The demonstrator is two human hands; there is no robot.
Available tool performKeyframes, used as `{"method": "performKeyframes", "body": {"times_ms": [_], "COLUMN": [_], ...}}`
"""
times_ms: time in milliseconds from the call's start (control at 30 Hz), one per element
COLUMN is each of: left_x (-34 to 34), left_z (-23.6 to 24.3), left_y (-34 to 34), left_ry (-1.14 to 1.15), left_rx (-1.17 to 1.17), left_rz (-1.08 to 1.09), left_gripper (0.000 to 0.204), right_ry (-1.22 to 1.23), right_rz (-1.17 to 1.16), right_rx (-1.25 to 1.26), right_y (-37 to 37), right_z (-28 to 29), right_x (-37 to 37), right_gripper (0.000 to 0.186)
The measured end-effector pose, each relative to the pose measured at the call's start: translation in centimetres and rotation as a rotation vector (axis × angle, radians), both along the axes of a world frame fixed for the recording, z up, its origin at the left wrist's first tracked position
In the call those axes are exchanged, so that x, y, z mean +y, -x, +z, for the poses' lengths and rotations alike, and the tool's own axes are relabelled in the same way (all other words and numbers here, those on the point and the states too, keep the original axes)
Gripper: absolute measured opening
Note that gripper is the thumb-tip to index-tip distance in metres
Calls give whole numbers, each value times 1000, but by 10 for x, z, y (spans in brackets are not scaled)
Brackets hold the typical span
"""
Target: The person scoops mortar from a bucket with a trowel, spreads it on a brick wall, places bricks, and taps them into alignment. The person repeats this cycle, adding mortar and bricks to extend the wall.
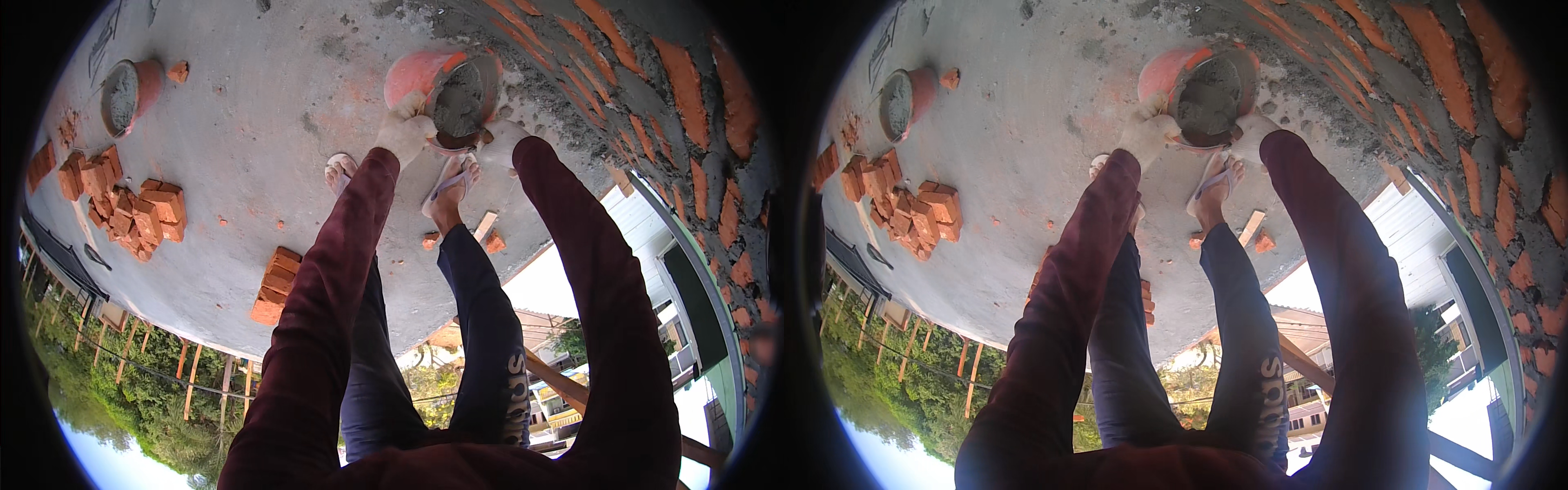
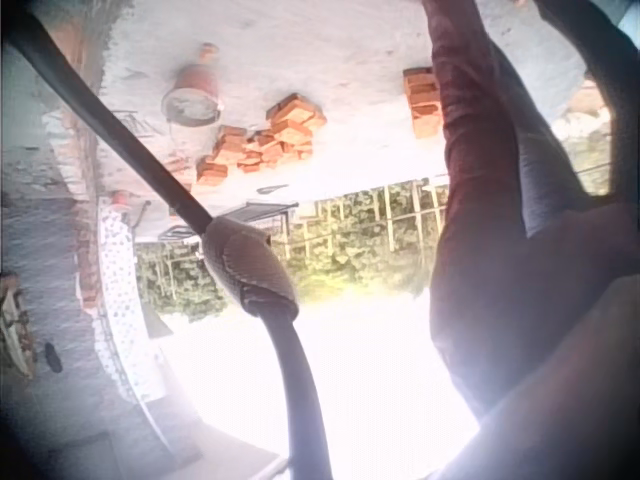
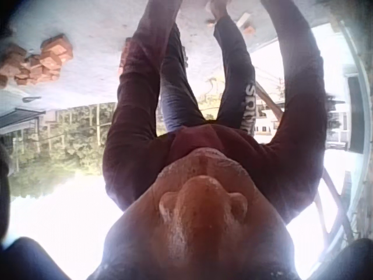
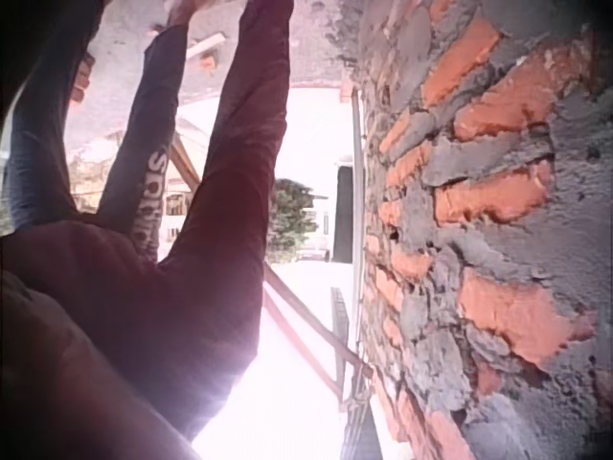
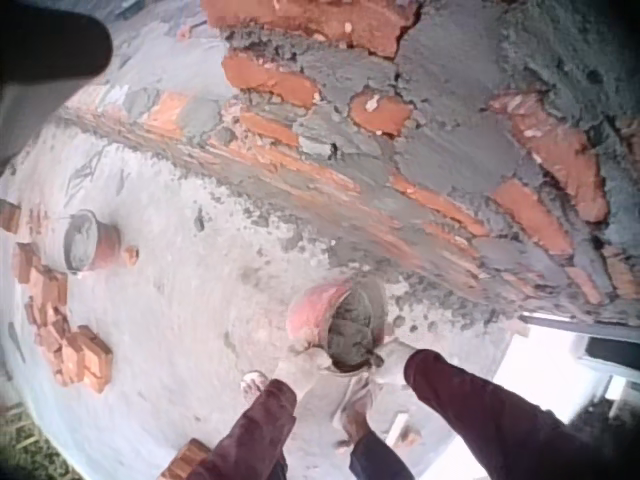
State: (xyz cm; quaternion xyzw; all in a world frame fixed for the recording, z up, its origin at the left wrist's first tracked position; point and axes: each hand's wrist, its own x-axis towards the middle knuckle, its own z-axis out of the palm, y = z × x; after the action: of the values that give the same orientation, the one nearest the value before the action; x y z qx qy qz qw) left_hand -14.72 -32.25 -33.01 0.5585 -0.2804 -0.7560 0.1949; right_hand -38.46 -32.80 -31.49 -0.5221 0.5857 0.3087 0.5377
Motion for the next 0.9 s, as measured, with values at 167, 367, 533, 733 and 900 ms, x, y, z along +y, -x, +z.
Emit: {"method": "performKeyframes", "body": {"times_ms": [167,367,533,733,900], "left_x": [18,26,30,13,-3], "left_z": [79,250,422,585,666], "left_y": [-37,-92,-117,-118,-89], "left_ry": [-82,-74,46,161,292], "left_rx": [57,111,119,230,400], "left_rz": [66,173,56,64,84], "left_gripper": [18,36,41,38,36], "right_ry": [-134,-58,26,270,534], "right_rz": [-335,-595,-590,-469,-394], "right_rx": [-201,-775,-722,-680,-556], "right_y": [-35,-64,-94,-58,-11], "right_z": [58,148,326,524,655], "right_x": [38,115,109,112,111], "right_gripper": [31,24,22,24,20]}}
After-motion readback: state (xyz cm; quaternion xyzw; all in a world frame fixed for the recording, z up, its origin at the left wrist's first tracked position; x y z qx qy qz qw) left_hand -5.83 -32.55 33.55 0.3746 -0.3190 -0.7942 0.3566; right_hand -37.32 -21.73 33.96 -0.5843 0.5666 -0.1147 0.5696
